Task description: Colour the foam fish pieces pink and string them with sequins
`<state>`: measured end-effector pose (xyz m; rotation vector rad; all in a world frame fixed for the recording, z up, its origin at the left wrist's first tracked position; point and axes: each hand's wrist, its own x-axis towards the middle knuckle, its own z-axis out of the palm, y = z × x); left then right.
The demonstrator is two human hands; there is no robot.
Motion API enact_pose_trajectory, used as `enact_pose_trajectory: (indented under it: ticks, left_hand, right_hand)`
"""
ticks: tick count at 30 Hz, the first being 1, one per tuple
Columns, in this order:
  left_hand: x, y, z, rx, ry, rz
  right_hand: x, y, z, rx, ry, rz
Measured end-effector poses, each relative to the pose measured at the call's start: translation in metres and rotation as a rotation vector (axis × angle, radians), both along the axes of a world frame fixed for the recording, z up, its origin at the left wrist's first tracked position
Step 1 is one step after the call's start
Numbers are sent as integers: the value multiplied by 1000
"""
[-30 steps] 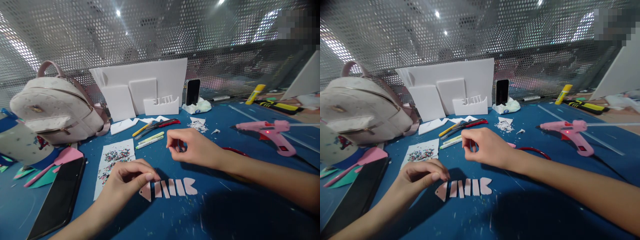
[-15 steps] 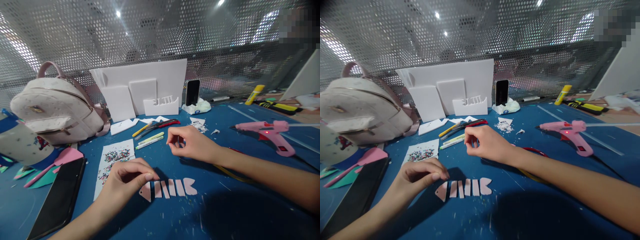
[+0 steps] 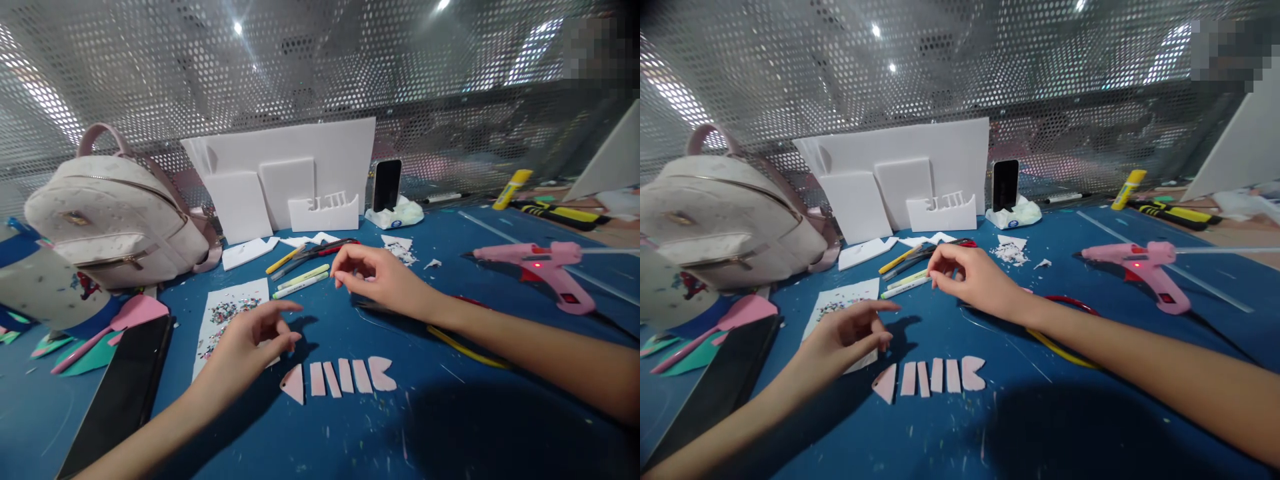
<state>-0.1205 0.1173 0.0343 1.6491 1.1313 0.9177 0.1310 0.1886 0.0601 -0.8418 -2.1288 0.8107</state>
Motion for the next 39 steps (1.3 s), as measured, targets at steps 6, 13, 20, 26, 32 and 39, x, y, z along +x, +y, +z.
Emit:
enact_pose_trajectory:
  ticks: [6, 13, 20, 26, 32, 39]
  left_hand:
    - [-4, 8, 3, 15, 32, 73]
    - [-9, 9, 5, 53, -186, 231]
    - [6, -26, 32, 208, -291, 237]
    - [6, -32, 41, 211, -320, 228]
    - [0, -29, 43, 192, -349, 230]
    - [-3, -31, 47, 182, -405, 246]
  right_hand:
    - [-2, -1, -2, 66, -13, -27]
    - [-28, -58, -5, 537, -116, 272]
    - [-82, -77, -29, 204, -376, 587]
    - [-121, -83, -31, 266, -383, 718]
    - [-127, -83, -35, 251, -400, 736]
    - [-127, -36, -19, 128, -368, 353]
